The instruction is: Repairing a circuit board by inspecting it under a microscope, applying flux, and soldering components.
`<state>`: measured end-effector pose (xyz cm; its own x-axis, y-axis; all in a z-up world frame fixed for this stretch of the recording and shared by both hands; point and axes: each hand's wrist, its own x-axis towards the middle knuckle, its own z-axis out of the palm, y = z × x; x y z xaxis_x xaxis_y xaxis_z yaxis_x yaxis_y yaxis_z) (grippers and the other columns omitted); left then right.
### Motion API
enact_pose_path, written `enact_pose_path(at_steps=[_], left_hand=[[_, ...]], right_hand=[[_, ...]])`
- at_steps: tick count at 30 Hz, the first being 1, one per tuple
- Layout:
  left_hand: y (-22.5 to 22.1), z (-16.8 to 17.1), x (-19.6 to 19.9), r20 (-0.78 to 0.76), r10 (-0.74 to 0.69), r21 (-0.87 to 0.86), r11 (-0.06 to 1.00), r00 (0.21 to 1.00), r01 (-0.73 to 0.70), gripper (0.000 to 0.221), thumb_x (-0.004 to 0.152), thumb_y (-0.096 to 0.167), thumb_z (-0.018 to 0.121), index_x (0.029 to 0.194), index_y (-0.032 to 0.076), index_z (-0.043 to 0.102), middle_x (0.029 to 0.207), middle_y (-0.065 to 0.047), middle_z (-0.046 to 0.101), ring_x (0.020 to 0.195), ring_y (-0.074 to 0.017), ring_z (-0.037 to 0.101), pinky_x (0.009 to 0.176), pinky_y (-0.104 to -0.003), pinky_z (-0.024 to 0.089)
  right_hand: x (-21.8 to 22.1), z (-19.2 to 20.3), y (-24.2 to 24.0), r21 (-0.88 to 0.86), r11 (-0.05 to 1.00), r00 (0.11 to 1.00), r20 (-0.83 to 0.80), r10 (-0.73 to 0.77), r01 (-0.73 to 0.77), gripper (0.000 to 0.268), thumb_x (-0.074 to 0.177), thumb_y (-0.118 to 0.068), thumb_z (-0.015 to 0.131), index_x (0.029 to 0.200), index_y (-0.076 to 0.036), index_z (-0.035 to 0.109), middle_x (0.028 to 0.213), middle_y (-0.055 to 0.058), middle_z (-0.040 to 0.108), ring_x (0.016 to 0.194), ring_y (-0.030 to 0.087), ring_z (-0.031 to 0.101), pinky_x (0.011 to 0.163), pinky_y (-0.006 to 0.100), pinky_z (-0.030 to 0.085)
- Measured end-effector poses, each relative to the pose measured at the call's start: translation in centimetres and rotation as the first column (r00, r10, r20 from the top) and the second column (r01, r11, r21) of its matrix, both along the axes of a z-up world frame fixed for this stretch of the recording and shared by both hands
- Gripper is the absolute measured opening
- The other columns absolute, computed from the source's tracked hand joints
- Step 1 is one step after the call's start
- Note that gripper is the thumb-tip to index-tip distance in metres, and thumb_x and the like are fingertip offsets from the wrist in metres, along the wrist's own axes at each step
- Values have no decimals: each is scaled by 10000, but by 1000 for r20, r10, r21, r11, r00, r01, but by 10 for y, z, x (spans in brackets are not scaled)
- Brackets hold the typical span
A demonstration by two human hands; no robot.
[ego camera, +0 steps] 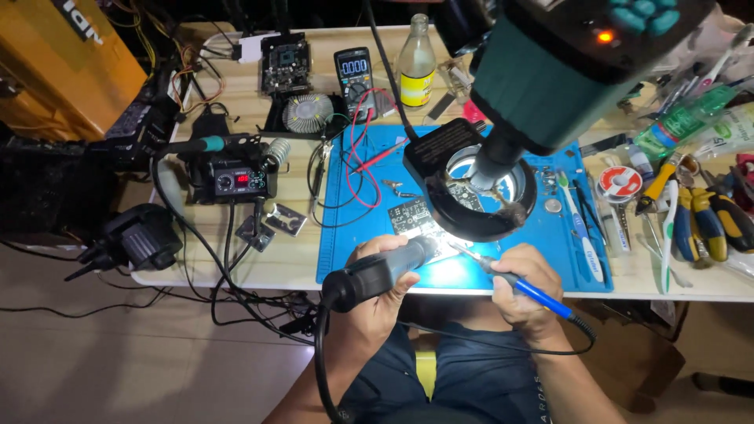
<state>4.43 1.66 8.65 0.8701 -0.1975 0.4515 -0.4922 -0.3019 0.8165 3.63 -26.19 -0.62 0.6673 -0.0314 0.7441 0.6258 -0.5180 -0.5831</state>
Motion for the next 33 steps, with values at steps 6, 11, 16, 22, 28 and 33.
enact_pose_path(at_steps=[6, 11, 16, 22, 28, 33], left_hand=[[0, -1, 3, 25, -18, -34, 999, 1000, 19, 484, 1085, 431, 656, 1379, 46, 651, 1327, -139, 709, 1232, -291, 735, 1079, -398, 598], [-1, 0, 4, 8, -19, -39, 999, 1000, 19, 502, 1083, 448, 647, 1372, 37, 667, 1317, -134, 708, 1222, -287, 735, 1061, -395, 601], [-4, -1, 6, 52, 18, -34, 999, 999, -16, 490, 1069, 449, 673, 1348, 46, 685, 1316, -125, 727, 1235, -285, 745, 1096, -397, 595], [-5, -1, 8, 51, 3, -27, 1000, 999, -1, 471, 1077, 424, 680, 1364, 51, 662, 1316, -130, 718, 1227, -301, 740, 1073, -414, 604], [-4, 7, 8, 53, -3, -36, 999, 999, 5, 466, 1085, 419, 662, 1351, 37, 667, 1310, -130, 723, 1222, -296, 746, 1076, -403, 607], [-3, 7, 9, 39, -5, -40, 999, 999, 7, 464, 1085, 419, 663, 1355, 41, 667, 1317, -125, 718, 1235, -295, 742, 1101, -411, 600]], right_hand=[[0, -1, -2, -11, 1000, 1000, 16, 15, -15, 182, 872, 35, 628, 1008, -51, 713, 925, 143, 669, 799, 288, 650, 776, 385, 591], [0, 0, -2, -16, 999, 999, 19, 33, -33, 182, 877, 21, 641, 1018, -60, 723, 934, 134, 671, 801, 275, 654, 776, 376, 593], [0, 0, -3, -8, 998, 998, 17, 68, -68, 204, 886, 46, 646, 1035, -69, 727, 933, 121, 655, 788, 252, 632, 739, 345, 561], [1, -2, -4, -38, 997, 997, 29, 71, -70, 150, 901, -9, 658, 1019, -63, 732, 923, 120, 664, 779, 246, 629, 730, 341, 559], [0, -3, -3, -64, 996, 998, 20, 60, -59, 222, 870, 40, 654, 1038, -77, 741, 930, 114, 664, 789, 250, 630, 740, 340, 565], [1, -5, -3, -69, 996, 998, 25, 65, -63, 225, 860, 43, 649, 1033, -68, 741, 914, 116, 661, 774, 252, 622, 724, 343, 556]])
